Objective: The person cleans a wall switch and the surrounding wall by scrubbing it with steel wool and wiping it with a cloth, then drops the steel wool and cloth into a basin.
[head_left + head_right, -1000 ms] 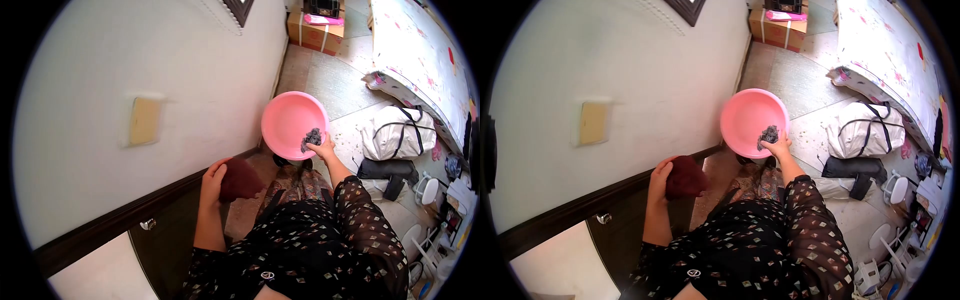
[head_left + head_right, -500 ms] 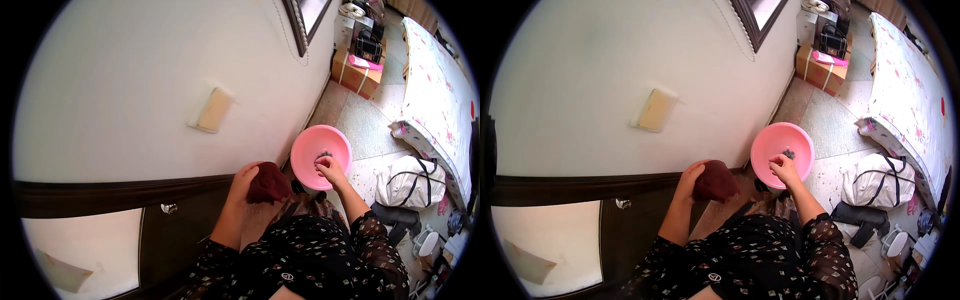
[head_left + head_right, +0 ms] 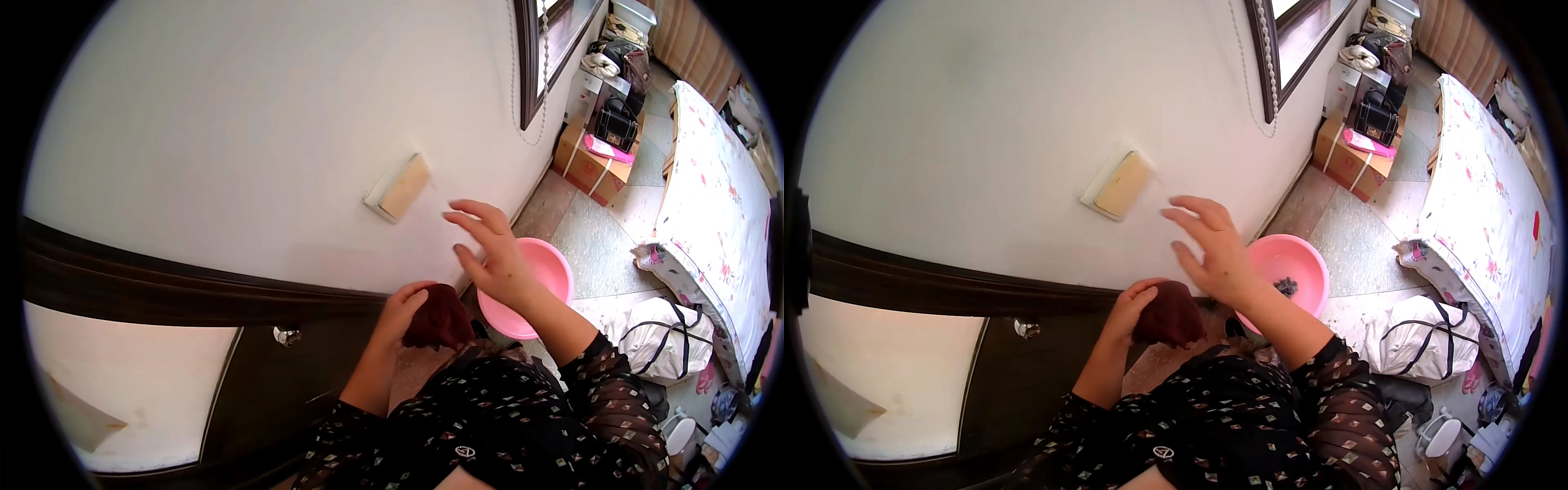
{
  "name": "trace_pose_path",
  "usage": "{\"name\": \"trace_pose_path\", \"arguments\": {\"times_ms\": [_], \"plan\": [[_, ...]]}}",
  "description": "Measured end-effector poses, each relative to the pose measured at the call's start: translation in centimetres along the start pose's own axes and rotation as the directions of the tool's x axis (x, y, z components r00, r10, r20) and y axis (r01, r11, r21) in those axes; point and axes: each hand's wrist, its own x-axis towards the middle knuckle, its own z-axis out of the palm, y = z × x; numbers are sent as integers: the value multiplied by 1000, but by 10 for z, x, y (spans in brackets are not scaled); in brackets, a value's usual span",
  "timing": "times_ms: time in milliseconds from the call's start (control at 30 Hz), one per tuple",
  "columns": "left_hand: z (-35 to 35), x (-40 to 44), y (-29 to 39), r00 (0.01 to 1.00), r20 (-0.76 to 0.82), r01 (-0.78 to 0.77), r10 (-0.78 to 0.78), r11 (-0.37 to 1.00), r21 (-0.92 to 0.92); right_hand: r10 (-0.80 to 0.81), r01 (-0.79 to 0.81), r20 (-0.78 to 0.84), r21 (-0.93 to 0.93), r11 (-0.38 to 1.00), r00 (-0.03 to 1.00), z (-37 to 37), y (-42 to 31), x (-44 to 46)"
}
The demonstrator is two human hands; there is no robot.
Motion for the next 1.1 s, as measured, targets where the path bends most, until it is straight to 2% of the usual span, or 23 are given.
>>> {"name": "trace_pose_path", "arguments": {"times_ms": [67, 167, 367, 433, 500, 533, 600, 633, 667, 700, 733, 800, 833, 900, 933, 967, 1000, 1033, 1100], "plan": [[0, 1, 3, 1000, 1, -10, 10, 1000, 6, -143, 150, 68, -122, 981, 987, 5, -21, 16], [3, -3, 11, 999, -33, -15, 17, 998, 53, -153, 160, 62, -125, 979, 986, 18, -33, 25], [-3, 6, 9, 995, -75, 75, -72, 996, 42, -132, 132, 12, -209, 969, 991, 36, -33, 30], [-7, 10, 7, 999, 49, -5, 3, 999, 47, -133, 129, -6, -198, 972, 991, 34, -30, 28], [-7, 13, 6, 997, 64, 29, -31, 999, 34, -161, 146, -96, -147, 978, 982, 25, -17, 17], [-7, 14, 5, 996, 74, 58, -59, 998, 17, -153, 138, -97, -151, 979, 983, 22, -7, 8], [-7, 17, 2, 991, 92, 96, -93, 995, -29, 69, -74, -59, -89, 993, 996, 19, 18, -22], [-7, 19, 1, 987, 107, 126, -117, 989, -76, 81, -87, -64, -92, 992, 995, 22, 33, -41], [-6, 21, 0, 985, 113, 139, -131, 988, -69, 365, -366, 21, 43, 930, 931, 27, 48, -63], [-4, 23, 0, 983, 129, 142, -131, 986, -86, 602, -617, 138, 152, 772, 787, 28, 56, -79], [-3, 27, -1, 981, 145, 145, -130, 984, -102, 612, -625, 128, 154, 765, 780, 28, 56, -89], [3, 34, -8, 969, 197, 182, -150, 972, -152, 746, -821, 363, 371, 434, 559, 26, 55, -105], [5, 36, -12, 958, 240, 209, -157, 956, -208, 758, -827, 356, 374, 420, 547, 26, 53, -110], [16, 44, -15, 934, 302, 255, -191, 949, -187, 703, -763, 550, 646, -15, 452, 26, 47, -117], [22, 47, -17, 914, 352, 275, -202, 946, -172, 711, -762, 547, 647, -25, 441, 26, 48, -122], [27, 49, -23, 912, 351, 287, -214, 942, -172, 728, -771, 517, 636, 24, 450, 26, 50, -128], [30, 52, -29, 925, 320, 249, -207, 964, -96, 740, -779, 489, 623, 75, 462, 25, 52, -132], [34, 54, -34, 938, 288, 207, -194, 978, -16, 739, -778, 493, 625, 67, 459, 21, 53, -134], [43, 53, -41, 945, 252, 223, -206, 974, -41, 819, -667, 490, 721, -188, 299, 9, 55, -139]]}}
